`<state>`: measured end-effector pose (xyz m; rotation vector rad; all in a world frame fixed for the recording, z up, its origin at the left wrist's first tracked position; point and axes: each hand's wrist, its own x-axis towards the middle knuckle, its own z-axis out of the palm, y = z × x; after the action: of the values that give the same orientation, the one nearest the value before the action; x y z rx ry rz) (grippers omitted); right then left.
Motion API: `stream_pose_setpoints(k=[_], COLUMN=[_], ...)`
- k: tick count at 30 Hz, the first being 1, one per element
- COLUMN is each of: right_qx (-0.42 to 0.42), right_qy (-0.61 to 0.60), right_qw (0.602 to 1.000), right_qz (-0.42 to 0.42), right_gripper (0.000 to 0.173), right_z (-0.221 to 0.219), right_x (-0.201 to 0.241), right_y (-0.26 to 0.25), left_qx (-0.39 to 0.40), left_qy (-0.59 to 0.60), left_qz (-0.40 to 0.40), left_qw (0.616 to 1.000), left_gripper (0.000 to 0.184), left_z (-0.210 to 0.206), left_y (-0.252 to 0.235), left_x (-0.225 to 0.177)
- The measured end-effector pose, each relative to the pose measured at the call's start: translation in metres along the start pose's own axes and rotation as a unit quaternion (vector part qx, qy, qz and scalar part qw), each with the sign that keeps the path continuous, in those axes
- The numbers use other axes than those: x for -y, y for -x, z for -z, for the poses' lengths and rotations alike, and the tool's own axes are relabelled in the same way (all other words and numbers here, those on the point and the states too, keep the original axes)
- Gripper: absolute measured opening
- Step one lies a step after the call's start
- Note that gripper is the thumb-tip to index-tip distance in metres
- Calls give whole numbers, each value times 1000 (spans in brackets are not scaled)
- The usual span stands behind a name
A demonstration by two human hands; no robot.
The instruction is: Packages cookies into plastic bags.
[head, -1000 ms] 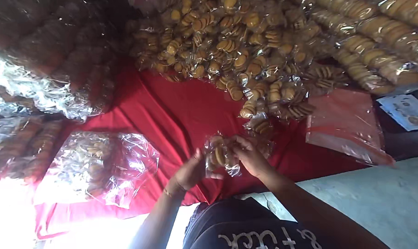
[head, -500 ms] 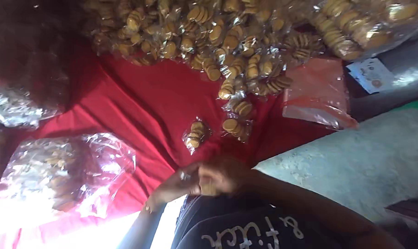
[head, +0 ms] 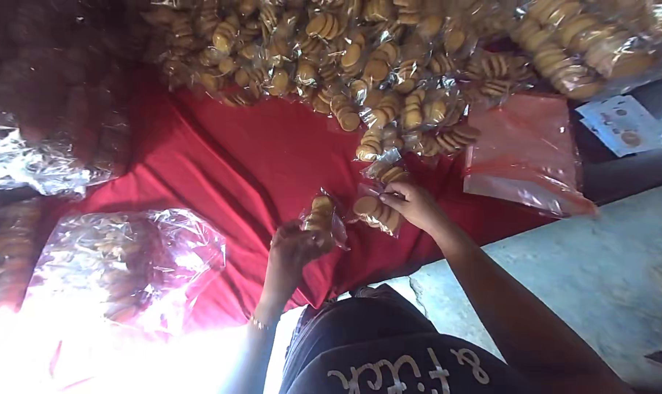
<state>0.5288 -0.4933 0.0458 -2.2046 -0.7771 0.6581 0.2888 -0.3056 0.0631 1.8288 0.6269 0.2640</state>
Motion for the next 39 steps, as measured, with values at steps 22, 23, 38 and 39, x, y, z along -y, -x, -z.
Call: stream_pose_setpoints(k=[22, 23, 38, 39], right_qx=[-50, -64, -14, -58], right_qy=[-130, -129, -279, -279], right_qw=[990, 988, 939, 943], right_qz=[24, 61, 203, 173], right_gripper=[11, 10, 33, 31], right_z=[-5, -9, -91, -91], right_x=[-26, -21, -34, -29], right_y=[31, 31, 35, 33], left_qx=[302, 246, 18, 23], left_qy=[-78, -64, -223, -191], left_qz=[-197, -251, -320, -304], left_qw=[929, 934, 921, 933], left_gripper=[17, 14, 40, 41], left_z=[-47, -48, -59, -63], left_y=[-34, -26, -8, -15], left_x=[19, 19, 70, 67])
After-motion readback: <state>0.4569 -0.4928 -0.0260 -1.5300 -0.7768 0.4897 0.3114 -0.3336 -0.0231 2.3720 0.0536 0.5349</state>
